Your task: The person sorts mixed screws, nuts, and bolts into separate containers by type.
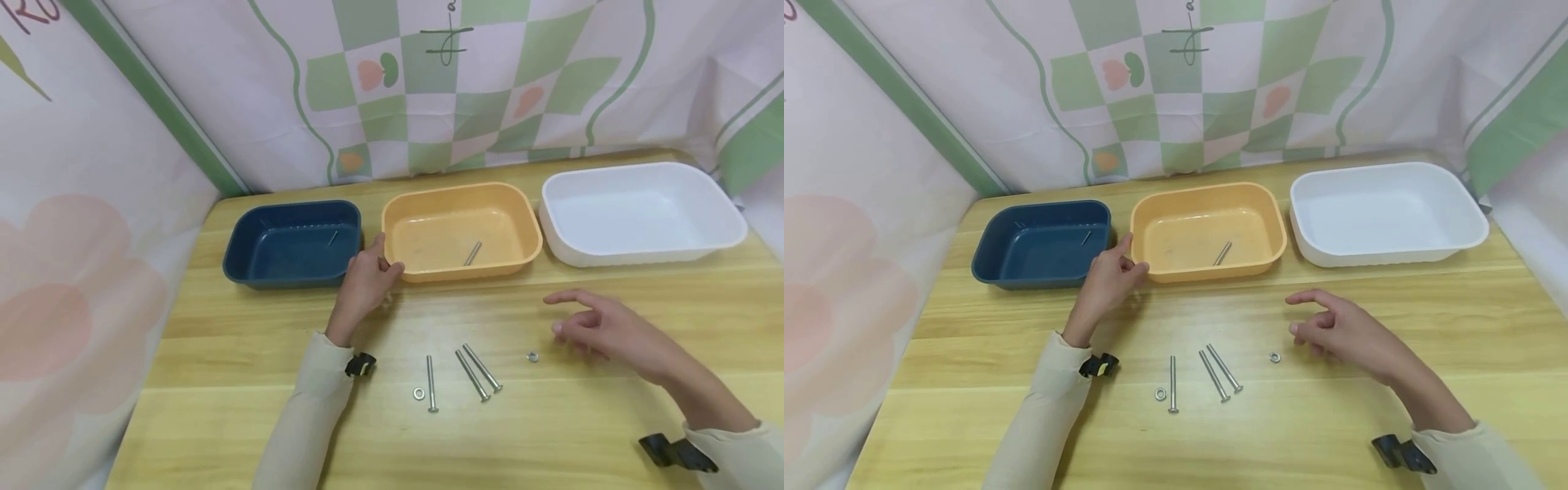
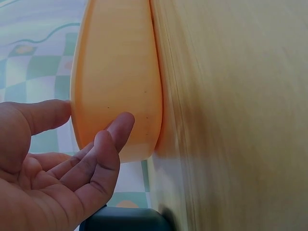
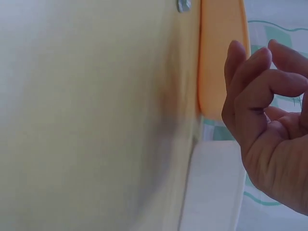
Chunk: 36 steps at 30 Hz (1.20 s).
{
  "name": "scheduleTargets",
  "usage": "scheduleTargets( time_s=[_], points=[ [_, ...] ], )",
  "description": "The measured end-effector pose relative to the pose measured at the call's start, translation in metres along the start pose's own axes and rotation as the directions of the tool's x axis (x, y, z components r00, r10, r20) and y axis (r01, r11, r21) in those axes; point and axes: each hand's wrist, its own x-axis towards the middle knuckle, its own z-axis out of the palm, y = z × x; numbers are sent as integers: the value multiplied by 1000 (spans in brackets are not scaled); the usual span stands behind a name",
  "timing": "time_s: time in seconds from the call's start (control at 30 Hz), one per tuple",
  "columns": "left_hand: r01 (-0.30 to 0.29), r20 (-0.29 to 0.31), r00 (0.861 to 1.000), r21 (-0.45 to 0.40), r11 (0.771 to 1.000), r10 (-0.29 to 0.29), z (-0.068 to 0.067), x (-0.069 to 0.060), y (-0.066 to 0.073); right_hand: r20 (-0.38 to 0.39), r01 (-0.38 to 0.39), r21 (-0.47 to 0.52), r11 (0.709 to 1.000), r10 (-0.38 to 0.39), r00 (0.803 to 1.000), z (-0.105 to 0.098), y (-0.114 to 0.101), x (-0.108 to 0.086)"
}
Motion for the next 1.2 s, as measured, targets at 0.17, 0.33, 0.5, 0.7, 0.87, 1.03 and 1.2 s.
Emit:
scheduleTargets(
  time_s=[0.17, 0.33, 0.5, 0.7, 0.87, 1.03, 1.2],
  points=[
    [2, -2, 1000, 9, 1000, -2, 0, 0, 0, 0, 10, 22, 1000, -10, 1000, 11, 1, -3],
    [8, -4, 1000, 10, 1000, -8, 0, 1, 1, 5, -3, 62, 998, 2, 1000, 20, -1, -5],
    [9, 1, 1000, 8, 1000, -9, 0, 1, 1, 17, -52, 49, 997, 51, 999, 25, -2, -6],
    [10, 3, 1000, 7, 1000, -10, 0, 0, 1, 11, -48, 29, 998, 48, 999, 33, -2, -8],
    [10, 4, 1000, 14, 1000, -11, 0, 0, 1, 48, -40, 67, 997, 36, 998, 41, -5, -9],
    [5, 6, 1000, 10, 1000, -5, 0, -1, 1, 84, -47, 103, 994, 38, 996, 49, -8, -9],
    [5, 5, 1000, 13, 1000, -5, 1, 0, 1, 123, -85, 85, 993, 74, 990, 55, -12, -7]
  ],
)
